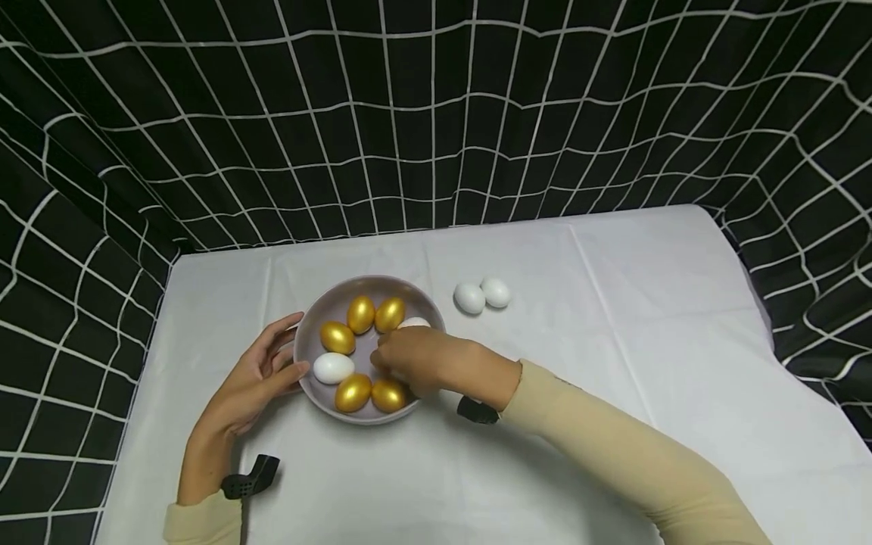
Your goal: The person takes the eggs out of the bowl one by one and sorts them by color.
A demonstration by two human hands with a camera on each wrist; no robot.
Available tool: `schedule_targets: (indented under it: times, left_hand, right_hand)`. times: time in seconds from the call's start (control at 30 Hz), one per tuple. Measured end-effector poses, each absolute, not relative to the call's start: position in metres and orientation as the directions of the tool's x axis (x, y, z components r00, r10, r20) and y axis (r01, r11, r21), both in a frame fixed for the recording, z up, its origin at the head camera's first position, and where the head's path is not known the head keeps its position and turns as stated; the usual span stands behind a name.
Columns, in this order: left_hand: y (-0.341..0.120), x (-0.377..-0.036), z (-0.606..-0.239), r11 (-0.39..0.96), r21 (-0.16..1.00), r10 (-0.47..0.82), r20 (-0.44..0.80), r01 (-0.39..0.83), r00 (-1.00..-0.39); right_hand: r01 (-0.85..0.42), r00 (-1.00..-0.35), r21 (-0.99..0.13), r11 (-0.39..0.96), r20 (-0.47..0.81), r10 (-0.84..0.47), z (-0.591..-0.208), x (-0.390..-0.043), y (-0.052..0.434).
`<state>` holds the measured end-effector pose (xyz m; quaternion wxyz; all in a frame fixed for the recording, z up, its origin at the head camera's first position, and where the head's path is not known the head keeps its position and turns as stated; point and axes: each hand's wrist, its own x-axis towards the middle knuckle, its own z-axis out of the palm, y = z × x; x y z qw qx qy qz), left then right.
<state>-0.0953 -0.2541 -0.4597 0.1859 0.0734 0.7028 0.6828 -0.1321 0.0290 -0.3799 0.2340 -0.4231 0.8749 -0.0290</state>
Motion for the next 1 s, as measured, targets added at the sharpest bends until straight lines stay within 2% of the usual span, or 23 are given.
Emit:
schedule_targets:
  times: [0.43,0.8,1.0]
  left_hand:
    - [-0.255,-0.096,-0.459,0.056,0.985,0.352,-0.172,-0.163,-0.92]
    - [-0.254,-0.095,-0.459,0.057,0.987,0.351,-0.159,-0.149,-0.923]
    - [-0.254,-0.097,-0.46,0.069,0.985,0.344,-0.17,-0.156,-0.923]
  right_hand:
    - [-0.73,-0.496,-0.347,0.589,-0.326,-0.805,-0.383,-0.142,0.04]
    - [-0.621,-0.58,-0.519,0.588,-0.2,-0.789,-0.386,-0.142,0.067]
    - [-0.576,-0.633,-0.635,0.514,-0.05,-0.772,-0.385,-0.144,0.083]
